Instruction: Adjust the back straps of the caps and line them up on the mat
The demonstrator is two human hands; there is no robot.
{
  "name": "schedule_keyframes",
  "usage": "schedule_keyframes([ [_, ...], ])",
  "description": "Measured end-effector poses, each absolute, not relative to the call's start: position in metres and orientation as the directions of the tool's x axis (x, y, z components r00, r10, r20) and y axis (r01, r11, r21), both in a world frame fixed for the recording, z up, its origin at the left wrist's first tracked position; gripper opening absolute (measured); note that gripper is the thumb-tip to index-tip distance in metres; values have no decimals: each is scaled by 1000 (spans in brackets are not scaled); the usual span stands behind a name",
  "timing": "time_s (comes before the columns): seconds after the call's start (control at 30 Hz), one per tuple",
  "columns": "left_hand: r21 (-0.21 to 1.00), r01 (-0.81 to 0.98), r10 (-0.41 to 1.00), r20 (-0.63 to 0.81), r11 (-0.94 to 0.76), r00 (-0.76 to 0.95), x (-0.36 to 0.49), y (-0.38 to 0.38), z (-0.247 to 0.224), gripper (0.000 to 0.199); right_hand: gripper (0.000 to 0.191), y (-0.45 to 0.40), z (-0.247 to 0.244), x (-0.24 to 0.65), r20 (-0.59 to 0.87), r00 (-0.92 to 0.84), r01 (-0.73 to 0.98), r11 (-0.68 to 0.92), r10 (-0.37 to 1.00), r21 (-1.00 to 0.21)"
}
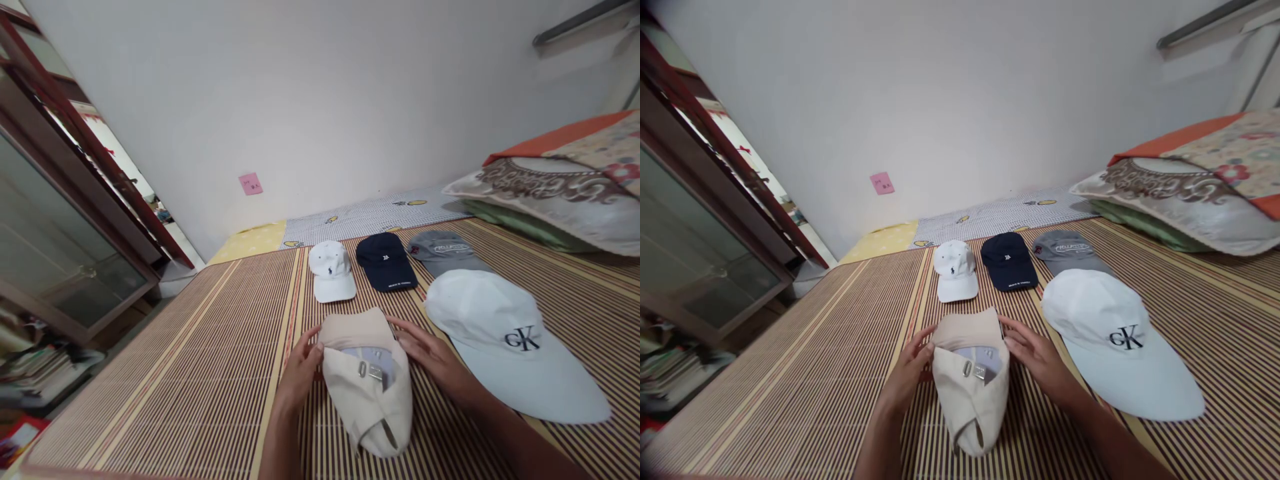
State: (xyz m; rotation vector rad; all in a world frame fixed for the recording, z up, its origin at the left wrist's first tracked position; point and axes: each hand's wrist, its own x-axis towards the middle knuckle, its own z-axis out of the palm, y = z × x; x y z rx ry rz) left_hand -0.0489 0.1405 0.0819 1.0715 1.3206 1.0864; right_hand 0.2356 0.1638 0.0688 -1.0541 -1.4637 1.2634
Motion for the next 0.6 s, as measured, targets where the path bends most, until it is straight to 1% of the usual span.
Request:
schedule_keyframes([
  [0.13, 981, -98, 985, -171, 167, -36, -44, 147, 75, 80, 84, 167, 66, 233, 103, -149, 41, 110, 983, -993],
  [0.2, 983, -98, 987, -158, 153, -41, -45, 148, 74, 80, 86, 168, 62, 233, 103, -130, 18, 106, 986, -994],
  [0.33, 988, -22, 986, -151, 150, -76, -48, 148, 75, 74, 90, 169, 55, 233, 21, -160, -83, 8, 987, -997],
  [0.43, 995, 43, 995, -91, 92, -32, -49, 148, 74, 63, 89, 168, 52, 234, -12, -152, -112, -30, 988, -993],
  [0.53, 989, 147, 999, -9, 5, 31, -47, 149, 71, 58, 83, 168, 49, 234, -11, -158, -74, -22, 987, -997],
  [0.6, 984, 180, 999, 0, -9, 50, -45, 149, 70, 60, 81, 168, 47, 233, 26, -150, 1, 27, 988, -1000],
])
